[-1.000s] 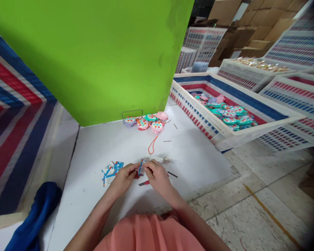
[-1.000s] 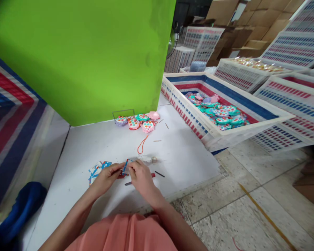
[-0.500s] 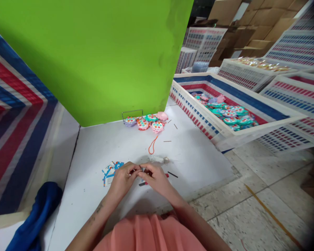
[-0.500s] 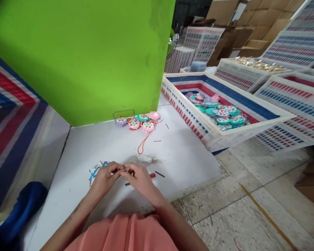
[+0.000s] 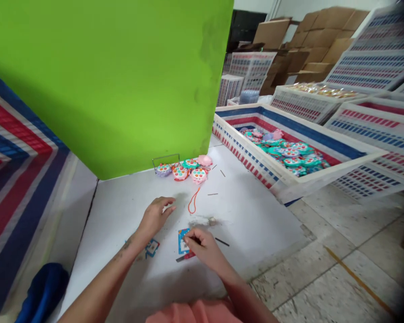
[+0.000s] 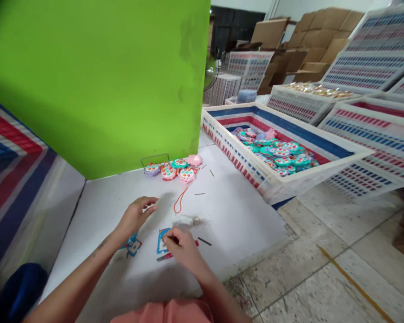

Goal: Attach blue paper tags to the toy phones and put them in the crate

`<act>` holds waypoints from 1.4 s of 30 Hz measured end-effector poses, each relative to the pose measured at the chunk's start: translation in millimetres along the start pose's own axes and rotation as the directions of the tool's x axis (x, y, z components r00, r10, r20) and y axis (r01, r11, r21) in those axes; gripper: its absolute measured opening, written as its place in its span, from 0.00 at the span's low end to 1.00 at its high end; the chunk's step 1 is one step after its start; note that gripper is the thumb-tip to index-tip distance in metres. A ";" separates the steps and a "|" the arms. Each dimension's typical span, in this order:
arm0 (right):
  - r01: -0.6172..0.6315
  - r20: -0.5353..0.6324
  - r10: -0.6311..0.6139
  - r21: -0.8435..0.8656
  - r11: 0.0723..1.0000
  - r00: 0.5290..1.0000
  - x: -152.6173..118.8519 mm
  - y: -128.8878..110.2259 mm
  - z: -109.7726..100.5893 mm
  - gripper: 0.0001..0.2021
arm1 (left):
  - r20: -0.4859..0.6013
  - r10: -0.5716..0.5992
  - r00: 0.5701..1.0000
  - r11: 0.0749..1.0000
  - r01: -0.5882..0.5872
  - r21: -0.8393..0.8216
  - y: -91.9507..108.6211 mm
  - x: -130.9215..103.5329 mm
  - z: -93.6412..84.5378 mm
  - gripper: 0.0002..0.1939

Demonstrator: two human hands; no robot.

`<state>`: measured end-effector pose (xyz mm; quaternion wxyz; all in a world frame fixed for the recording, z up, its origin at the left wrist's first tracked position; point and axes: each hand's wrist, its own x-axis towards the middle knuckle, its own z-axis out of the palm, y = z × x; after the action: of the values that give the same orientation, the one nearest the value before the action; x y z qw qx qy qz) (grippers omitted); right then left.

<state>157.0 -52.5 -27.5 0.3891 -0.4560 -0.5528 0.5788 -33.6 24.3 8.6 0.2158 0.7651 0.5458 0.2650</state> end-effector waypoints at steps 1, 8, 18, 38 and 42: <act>0.002 0.002 -0.002 0.003 1.000 1.000 -0.1 1.8 -1.4 0.09 | 0.012 0.040 0.999 0.998 -0.040 0.053 -0.4 18.5 4.0 0.14; -0.017 0.029 0.015 0.075 0.997 0.999 -3.1 13.2 -6.5 0.09 | 0.082 0.226 0.971 0.959 -0.236 0.155 20.3 141.3 76.3 0.28; 0.027 -0.094 -0.031 -0.039 0.999 0.995 -5.2 12.5 -30.6 0.08 | 0.081 0.297 0.951 0.932 -0.308 0.194 -2.7 112.1 97.3 0.21; 0.085 -0.002 -0.086 -0.137 0.987 0.996 -14.6 1.0 -16.4 0.08 | -0.046 -0.083 0.995 0.935 0.094 0.342 -5.8 -19.0 57.9 0.13; 0.079 -0.022 -0.083 -0.135 0.988 0.996 -17.3 3.2 -20.9 0.07 | 0.097 -0.174 0.980 0.889 0.114 0.444 -9.7 -19.6 49.5 0.08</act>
<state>182.1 -63.3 -28.4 0.3884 -0.4663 -0.6029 0.5179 -14.0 6.6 -38.7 0.0944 0.7674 0.6306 0.0675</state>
